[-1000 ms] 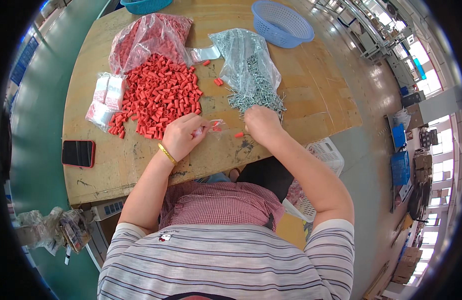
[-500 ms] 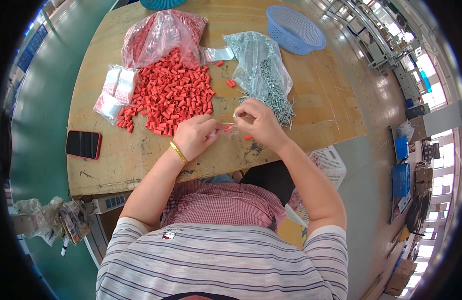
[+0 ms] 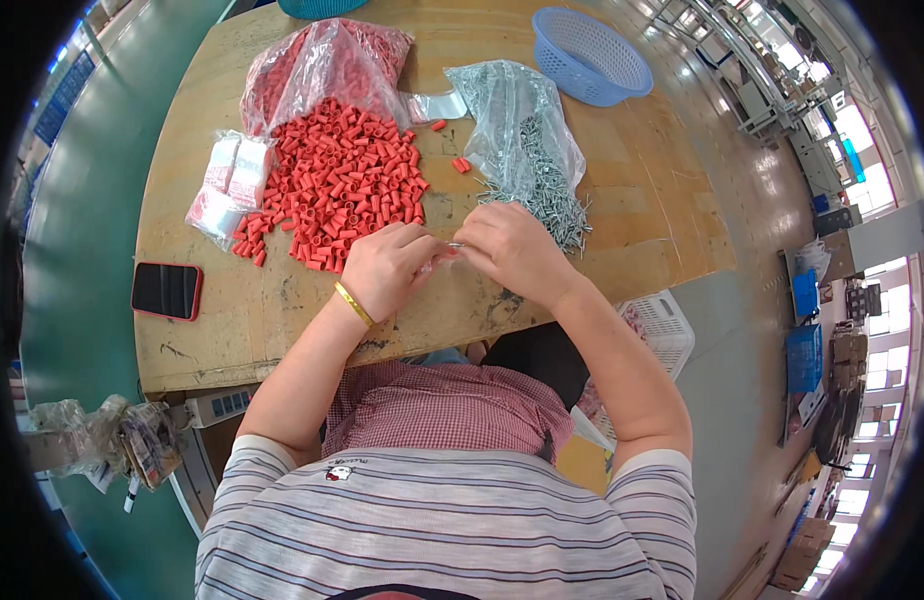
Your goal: Manually placing small red and green plastic components into small plastic bags at a factory assembly table.
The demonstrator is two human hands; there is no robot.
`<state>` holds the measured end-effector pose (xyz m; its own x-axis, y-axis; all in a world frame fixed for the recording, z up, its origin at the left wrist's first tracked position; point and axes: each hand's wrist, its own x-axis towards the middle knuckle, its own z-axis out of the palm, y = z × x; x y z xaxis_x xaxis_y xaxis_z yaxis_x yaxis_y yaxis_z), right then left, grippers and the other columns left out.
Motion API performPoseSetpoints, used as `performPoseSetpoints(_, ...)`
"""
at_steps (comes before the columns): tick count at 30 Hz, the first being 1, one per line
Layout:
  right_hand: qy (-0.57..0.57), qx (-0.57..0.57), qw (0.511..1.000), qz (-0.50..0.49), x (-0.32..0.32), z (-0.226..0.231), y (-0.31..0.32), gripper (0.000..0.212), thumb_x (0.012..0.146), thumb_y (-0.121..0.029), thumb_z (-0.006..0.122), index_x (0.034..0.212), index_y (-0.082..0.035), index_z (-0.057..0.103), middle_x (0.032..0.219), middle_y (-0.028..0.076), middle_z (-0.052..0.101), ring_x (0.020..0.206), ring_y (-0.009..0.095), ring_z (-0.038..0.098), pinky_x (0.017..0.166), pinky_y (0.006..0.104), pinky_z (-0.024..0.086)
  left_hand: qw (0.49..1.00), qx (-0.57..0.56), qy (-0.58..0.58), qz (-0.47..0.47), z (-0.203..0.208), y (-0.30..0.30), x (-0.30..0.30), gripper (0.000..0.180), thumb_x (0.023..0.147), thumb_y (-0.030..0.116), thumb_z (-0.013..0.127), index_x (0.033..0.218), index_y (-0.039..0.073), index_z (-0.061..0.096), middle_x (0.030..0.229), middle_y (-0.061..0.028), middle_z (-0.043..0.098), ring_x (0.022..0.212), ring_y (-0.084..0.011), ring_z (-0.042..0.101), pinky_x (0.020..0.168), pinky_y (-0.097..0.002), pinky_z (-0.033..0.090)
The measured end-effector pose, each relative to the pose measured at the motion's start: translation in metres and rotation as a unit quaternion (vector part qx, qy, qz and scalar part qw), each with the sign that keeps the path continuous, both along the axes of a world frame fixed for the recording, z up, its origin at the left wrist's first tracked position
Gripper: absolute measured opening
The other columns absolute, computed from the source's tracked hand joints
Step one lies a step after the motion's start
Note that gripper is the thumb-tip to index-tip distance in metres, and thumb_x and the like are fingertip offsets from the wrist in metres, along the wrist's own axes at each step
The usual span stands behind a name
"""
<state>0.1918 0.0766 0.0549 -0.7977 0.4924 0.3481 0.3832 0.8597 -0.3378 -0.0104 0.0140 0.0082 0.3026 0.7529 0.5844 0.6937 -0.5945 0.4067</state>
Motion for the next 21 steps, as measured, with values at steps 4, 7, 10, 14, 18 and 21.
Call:
performPoseSetpoints(4, -0.074, 0.118, 0.99, 0.005, -0.003, 0.007, -0.002, 0.007, 0.074, -0.012, 0.065, 0.079, -0.008, 0.063, 0.079, 0.004, 0.057, 0.081, 0.022, 0.057, 0.075, 0.0362, 0.045, 1.0, 0.007, 0.007, 0.023, 0.001, -0.001, 0.002, 0.016, 0.073, 0.012, 0.069, 0.088, 0.013, 0.065, 0.079, -0.0025, 0.057, 0.072, -0.0201, 0.06, 0.06, -0.0323, 0.05)
performPoseSetpoints(7, -0.139, 0.169, 0.976, 0.018, -0.007, 0.009, -0.001, 0.005, 0.071, -0.01, 0.063, 0.075, -0.009, 0.063, 0.076, 0.002, 0.055, 0.079, 0.02, 0.057, 0.075, 0.0345, 0.045, 0.999, 0.003, 0.012, 0.029, 0.002, 0.0, 0.004, 0.014, 0.074, 0.013, 0.069, 0.087, 0.011, 0.064, 0.079, -0.0028, 0.057, 0.072, -0.0203, 0.059, 0.06, -0.0322, 0.05)
performPoseSetpoints(10, -0.204, 0.2, 0.958, 0.035, -0.014, 0.015, -0.001, 0.002, 0.07, -0.011, 0.063, 0.071, -0.01, 0.064, 0.075, 0.001, 0.057, 0.079, 0.019, 0.058, 0.076, 0.0331, 0.044, 1.0, -0.001, 0.017, 0.024, 0.001, 0.001, 0.005, 0.014, 0.074, 0.013, 0.069, 0.086, 0.011, 0.063, 0.08, -0.0029, 0.058, 0.072, -0.0204, 0.06, 0.06, -0.0322, 0.05)
performPoseSetpoints(14, -0.316, 0.203, 0.924, 0.065, -0.029, 0.025, 0.008, 0.009, 0.073, -0.015, 0.064, 0.066, -0.01, 0.065, 0.073, 0.004, 0.062, 0.08, 0.021, 0.062, 0.075, 0.0332, 0.046, 0.999, 0.001, 0.014, 0.035, -0.005, 0.003, 0.003, 0.015, 0.074, 0.012, 0.069, 0.088, 0.01, 0.064, 0.084, -0.0027, 0.061, 0.075, -0.0202, 0.061, 0.063, -0.0319, 0.051)
performPoseSetpoints(18, -0.258, 0.091, 0.96, 0.061, -0.033, 0.039, 0.021, 0.01, 0.076, -0.015, 0.065, 0.071, -0.007, 0.067, 0.073, 0.007, 0.064, 0.082, 0.024, 0.064, 0.073, 0.0363, 0.048, 0.999, -0.009, -0.003, 0.042, -0.005, 0.001, -0.004, 0.015, 0.074, 0.01, 0.068, 0.089, 0.011, 0.065, 0.086, -0.0025, 0.063, 0.076, -0.02, 0.062, 0.064, -0.0319, 0.052)
performPoseSetpoints(21, -0.091, -0.07, 0.993, 0.005, -0.019, 0.041, 0.022, 0.008, 0.08, -0.013, 0.065, 0.082, -0.005, 0.068, 0.078, 0.009, 0.064, 0.084, 0.027, 0.064, 0.073, 0.0399, 0.049, 0.997, -0.019, -0.062, 0.045, 0.0, 0.0, -0.006, 0.016, 0.075, 0.008, 0.067, 0.09, 0.013, 0.068, 0.085, -0.0024, 0.063, 0.077, -0.0201, 0.063, 0.064, -0.0321, 0.052)
